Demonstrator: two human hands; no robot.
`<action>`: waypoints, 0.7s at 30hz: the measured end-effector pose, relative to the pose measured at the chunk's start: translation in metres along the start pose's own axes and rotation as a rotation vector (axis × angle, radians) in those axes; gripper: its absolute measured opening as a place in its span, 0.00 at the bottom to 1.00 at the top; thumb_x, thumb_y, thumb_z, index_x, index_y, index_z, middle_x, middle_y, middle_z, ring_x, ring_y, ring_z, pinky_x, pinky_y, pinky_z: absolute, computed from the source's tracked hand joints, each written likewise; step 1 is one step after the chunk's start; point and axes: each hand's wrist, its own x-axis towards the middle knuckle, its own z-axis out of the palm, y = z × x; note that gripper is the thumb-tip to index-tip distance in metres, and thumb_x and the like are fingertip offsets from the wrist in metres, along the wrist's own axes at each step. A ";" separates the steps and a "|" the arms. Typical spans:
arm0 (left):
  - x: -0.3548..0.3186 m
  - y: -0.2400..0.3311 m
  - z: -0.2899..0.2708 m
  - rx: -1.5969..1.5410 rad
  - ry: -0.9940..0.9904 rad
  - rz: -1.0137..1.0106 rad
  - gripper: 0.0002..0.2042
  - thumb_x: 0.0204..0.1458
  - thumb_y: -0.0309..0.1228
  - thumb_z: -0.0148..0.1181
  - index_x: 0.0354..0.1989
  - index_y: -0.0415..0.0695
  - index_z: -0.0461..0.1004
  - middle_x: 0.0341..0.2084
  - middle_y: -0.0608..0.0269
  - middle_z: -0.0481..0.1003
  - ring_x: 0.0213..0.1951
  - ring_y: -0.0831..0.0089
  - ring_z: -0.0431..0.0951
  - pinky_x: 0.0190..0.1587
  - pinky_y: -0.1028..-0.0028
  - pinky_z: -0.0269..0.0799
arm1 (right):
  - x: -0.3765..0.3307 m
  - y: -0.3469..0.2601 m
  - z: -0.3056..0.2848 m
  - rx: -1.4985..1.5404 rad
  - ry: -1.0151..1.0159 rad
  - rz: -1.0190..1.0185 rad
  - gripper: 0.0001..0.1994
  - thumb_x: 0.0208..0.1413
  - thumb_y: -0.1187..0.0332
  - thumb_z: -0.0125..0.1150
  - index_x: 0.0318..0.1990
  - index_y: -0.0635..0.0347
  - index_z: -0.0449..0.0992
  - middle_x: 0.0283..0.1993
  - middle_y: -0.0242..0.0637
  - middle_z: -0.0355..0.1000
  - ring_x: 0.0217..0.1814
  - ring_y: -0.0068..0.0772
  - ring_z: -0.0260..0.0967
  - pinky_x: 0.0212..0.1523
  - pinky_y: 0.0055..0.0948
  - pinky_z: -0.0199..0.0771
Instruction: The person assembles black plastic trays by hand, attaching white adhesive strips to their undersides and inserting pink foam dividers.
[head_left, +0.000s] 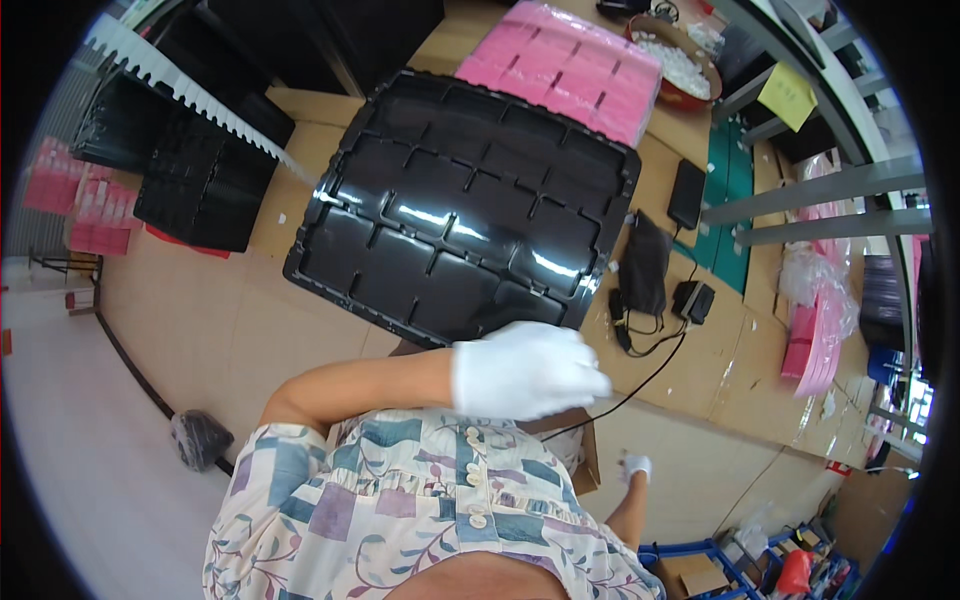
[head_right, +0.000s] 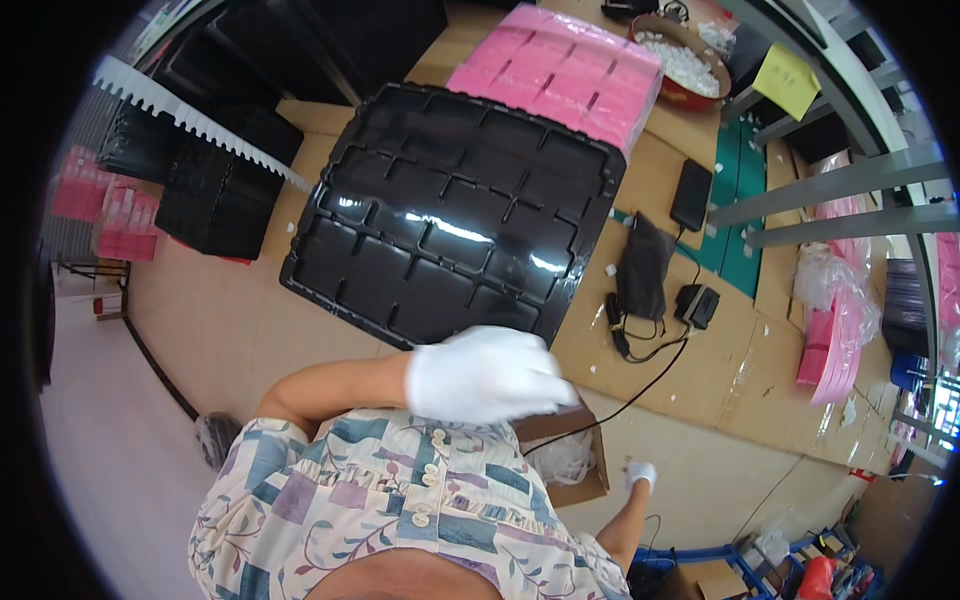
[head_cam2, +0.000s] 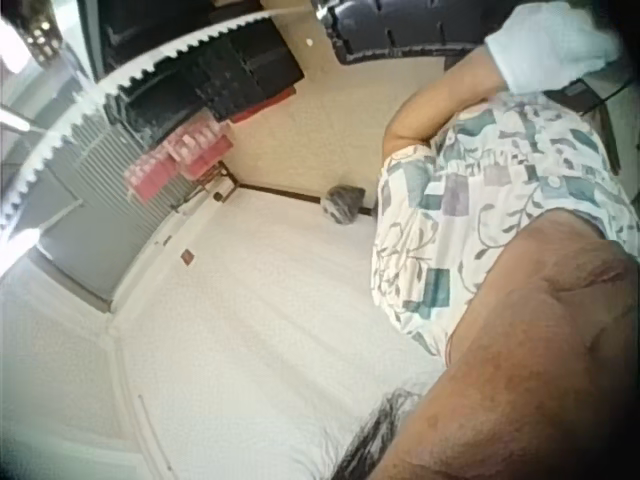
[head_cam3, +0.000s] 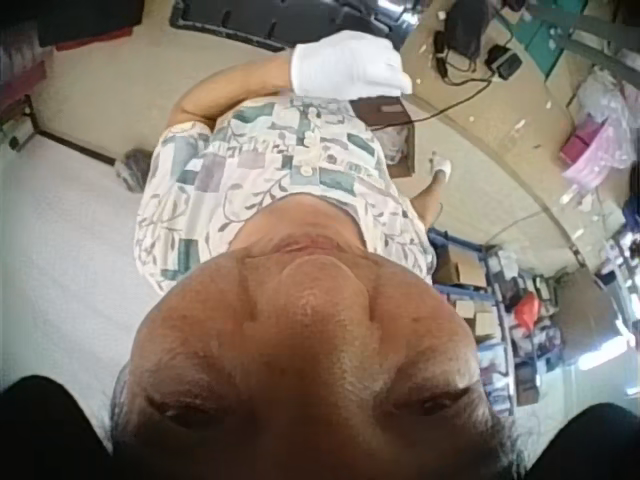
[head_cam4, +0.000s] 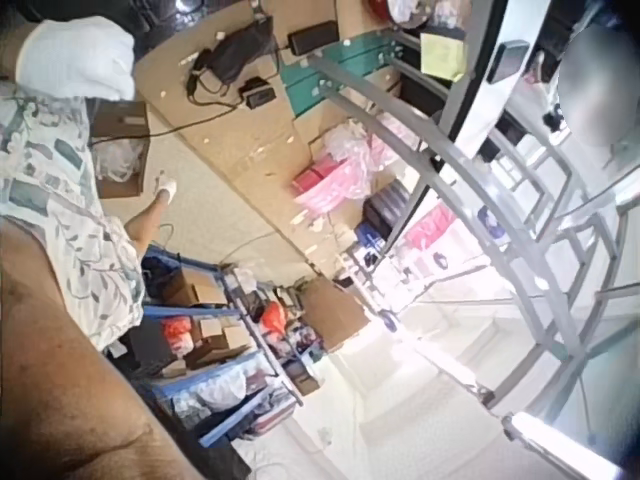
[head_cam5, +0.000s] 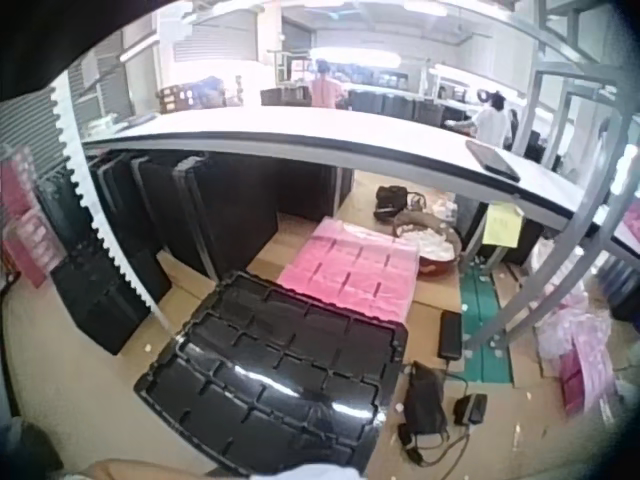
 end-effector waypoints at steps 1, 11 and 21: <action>-0.025 0.005 -0.029 0.039 0.037 -0.099 0.07 0.54 0.31 0.58 0.39 0.44 0.77 0.30 0.59 0.76 0.35 0.60 0.77 0.38 0.65 0.75 | -0.041 -0.056 -0.056 -0.096 -0.021 0.085 0.15 0.55 0.59 0.56 0.40 0.60 0.82 0.47 0.46 0.78 0.52 0.45 0.77 0.49 0.44 0.77; -0.110 -0.080 -0.178 -0.220 0.760 -0.767 0.10 0.57 0.21 0.55 0.46 0.38 0.78 0.32 0.67 0.77 0.33 0.83 0.73 0.38 0.82 0.69 | -0.384 -0.430 -0.335 0.534 0.834 -1.347 0.06 0.57 0.70 0.60 0.39 0.62 0.77 0.26 0.42 0.71 0.26 0.26 0.66 0.31 0.26 0.68; -0.070 -0.155 -0.238 -0.299 0.531 -0.625 0.09 0.59 0.24 0.55 0.44 0.39 0.80 0.31 0.66 0.77 0.33 0.81 0.74 0.39 0.80 0.70 | -0.270 -0.711 -0.351 -0.870 0.566 -1.283 0.16 0.45 0.61 0.67 0.42 0.57 0.77 0.45 0.44 0.76 0.48 0.52 0.74 0.46 0.42 0.74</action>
